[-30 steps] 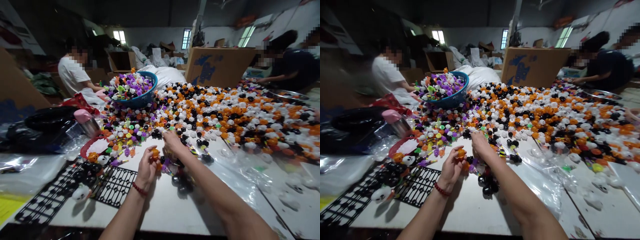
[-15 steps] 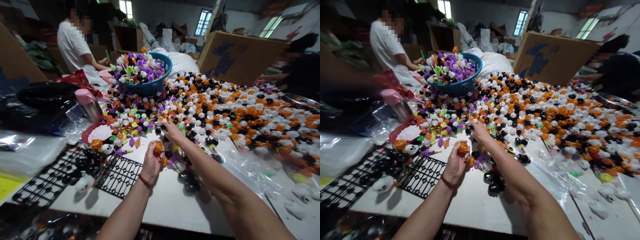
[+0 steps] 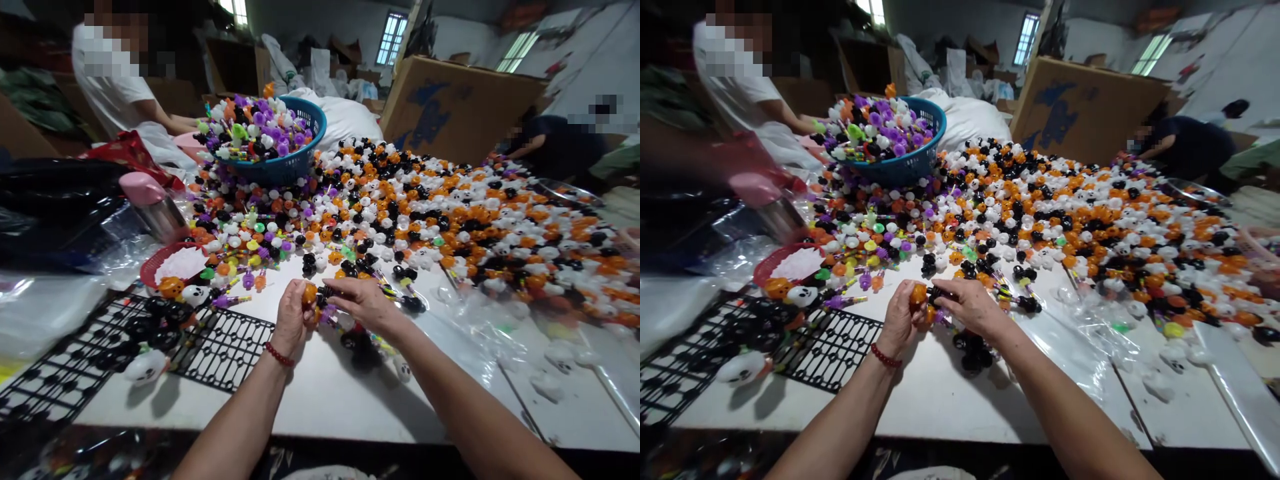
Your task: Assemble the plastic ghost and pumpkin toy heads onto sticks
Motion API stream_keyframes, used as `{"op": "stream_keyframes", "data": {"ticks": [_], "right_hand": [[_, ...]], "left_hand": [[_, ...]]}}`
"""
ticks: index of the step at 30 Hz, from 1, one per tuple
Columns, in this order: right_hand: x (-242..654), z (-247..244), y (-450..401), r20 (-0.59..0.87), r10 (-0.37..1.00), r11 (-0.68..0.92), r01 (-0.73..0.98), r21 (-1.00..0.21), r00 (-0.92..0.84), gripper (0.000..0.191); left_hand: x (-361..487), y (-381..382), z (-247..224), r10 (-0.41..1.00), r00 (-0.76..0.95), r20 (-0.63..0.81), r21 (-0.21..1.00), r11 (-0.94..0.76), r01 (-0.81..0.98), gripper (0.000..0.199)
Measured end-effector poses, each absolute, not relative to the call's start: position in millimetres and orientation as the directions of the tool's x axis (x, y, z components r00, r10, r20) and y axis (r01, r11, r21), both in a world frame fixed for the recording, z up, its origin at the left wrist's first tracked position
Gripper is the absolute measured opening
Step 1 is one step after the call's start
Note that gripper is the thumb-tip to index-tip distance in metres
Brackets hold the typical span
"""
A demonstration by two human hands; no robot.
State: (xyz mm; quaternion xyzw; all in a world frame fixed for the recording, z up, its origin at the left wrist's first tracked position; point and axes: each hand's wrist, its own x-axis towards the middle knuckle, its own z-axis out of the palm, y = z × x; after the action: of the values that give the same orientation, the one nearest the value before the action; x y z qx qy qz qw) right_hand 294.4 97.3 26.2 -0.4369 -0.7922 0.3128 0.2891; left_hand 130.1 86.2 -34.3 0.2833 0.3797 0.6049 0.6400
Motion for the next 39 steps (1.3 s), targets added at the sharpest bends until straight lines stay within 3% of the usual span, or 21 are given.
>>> {"op": "stream_keyframes", "data": {"ticks": [7, 11, 15, 21, 29, 34, 39], "right_hand": [[300.4, 31.7, 93.0, 0.032, 0.894, 0.286, 0.513, -0.809, -0.447, 0.021], [302.3, 26.7, 94.7, -0.105, 0.919, -0.031, 0.196, -0.98, -0.379, 0.035], [302.5, 19.4, 96.5, -0.273, 0.916, -0.331, -0.17, -0.928, -0.294, 0.042], [300.9, 16.2, 95.5, -0.317, 0.907, -0.404, -0.355, -0.843, -0.278, 0.038], [303.7, 5.4, 96.0, -0.303, 0.928, -0.36, -0.309, -0.88, -0.218, 0.044], [305.7, 4.6, 92.4, -0.151, 0.96, -0.158, -0.012, -0.987, -0.235, 0.037], [304.5, 12.3, 84.2, 0.051, 0.968, 0.132, 0.329, -0.935, -0.244, 0.025]], "left_hand": [[130.8, 84.6, -36.7, 0.986, 0.058, -0.154, 0.87, 0.163, -0.465, 0.038], [130.5, 84.9, -32.6, 0.981, 0.026, -0.194, 0.836, 0.179, -0.518, 0.039], [130.2, 84.1, -29.7, 0.981, 0.019, -0.194, 0.841, 0.177, -0.511, 0.039], [130.8, 84.2, -30.8, 0.976, 0.032, -0.217, 0.837, 0.203, -0.508, 0.039], [131.7, 85.3, -32.3, 0.977, 0.047, -0.206, 0.842, 0.201, -0.501, 0.038], [130.6, 85.7, -34.9, 0.97, 0.078, -0.23, 0.801, 0.235, -0.55, 0.039], [131.0, 84.3, -32.5, 0.963, 0.102, -0.249, 0.799, 0.264, -0.541, 0.039]]}}
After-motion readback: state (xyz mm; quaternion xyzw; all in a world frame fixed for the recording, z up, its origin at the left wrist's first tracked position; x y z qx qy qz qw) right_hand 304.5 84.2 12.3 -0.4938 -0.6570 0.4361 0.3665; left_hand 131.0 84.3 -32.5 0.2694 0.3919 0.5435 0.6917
